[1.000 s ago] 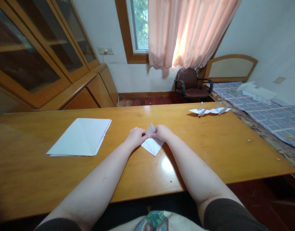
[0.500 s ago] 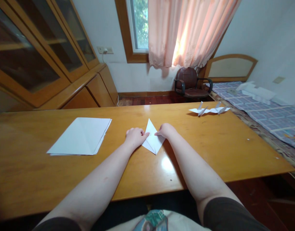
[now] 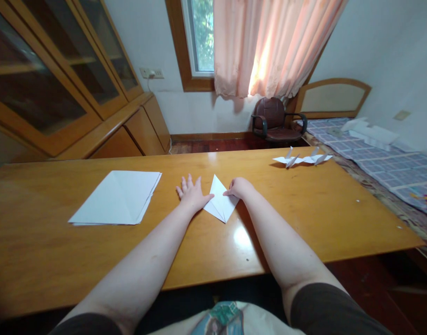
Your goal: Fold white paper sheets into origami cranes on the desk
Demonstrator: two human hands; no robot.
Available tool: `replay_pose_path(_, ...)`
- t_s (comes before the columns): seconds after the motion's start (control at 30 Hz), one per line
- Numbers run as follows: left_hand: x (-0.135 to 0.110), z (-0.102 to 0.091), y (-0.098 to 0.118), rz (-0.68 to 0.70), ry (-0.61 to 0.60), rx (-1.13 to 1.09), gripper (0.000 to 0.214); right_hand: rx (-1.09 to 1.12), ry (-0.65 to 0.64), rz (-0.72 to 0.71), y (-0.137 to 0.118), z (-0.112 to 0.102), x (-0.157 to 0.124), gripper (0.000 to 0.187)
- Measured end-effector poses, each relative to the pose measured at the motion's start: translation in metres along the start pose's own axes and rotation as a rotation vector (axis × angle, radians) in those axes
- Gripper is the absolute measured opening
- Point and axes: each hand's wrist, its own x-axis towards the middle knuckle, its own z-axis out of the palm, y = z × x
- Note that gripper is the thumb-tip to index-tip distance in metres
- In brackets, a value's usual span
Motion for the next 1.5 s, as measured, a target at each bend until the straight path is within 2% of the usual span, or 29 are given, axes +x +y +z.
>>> replay_pose_path(0.13,0.003,-0.006,-0.004,-0.006,-0.054,0.004,0.099,0.044,0.006,-0.007,0.008,-0.002,0.003,0.026)
replay_pose_path(0.23,0.003,-0.009,-0.005,0.003,-0.08,-0.016,0.094,0.074,0.016,-0.004,0.013,-0.001,0.005,0.024)
replay_pose_path(0.33,0.002,-0.009,-0.006,0.055,-0.094,-0.063,0.081,0.103,0.014,-0.028,0.017,0.001,0.007,0.023)
replay_pose_path(0.53,0.0,-0.006,-0.003,0.151,-0.007,-0.218,0.036,0.129,0.053,-0.147,0.024,0.005,0.008,0.023)
replay_pose_path(0.8,0.0,-0.005,-0.002,0.242,0.022,-0.414,0.016,0.158,0.233,-0.286,0.007,0.016,0.003,0.012)
replay_pose_path(1.0,0.0,-0.004,-0.002,0.196,-0.012,-0.608,0.019,0.149,0.247,-0.337,0.001,0.012,-0.005,0.014)
replay_pose_path(1.17,0.007,0.0,-0.003,0.12,0.089,-0.792,0.024,0.024,0.341,-0.485,-0.01,0.004,-0.021,0.02)
replay_pose_path(1.27,0.01,0.003,-0.002,0.04,0.128,-0.937,0.022,-0.033,0.329,-0.576,-0.018,0.004,-0.028,0.022)
replay_pose_path(1.37,0.009,0.003,0.001,-0.021,0.073,-1.147,0.021,-0.034,0.272,-0.601,-0.023,0.007,-0.031,0.027)
replay_pose_path(1.5,0.003,-0.003,0.006,0.057,-0.051,-1.31,0.018,0.096,0.185,-0.579,-0.024,0.011,-0.032,0.038)
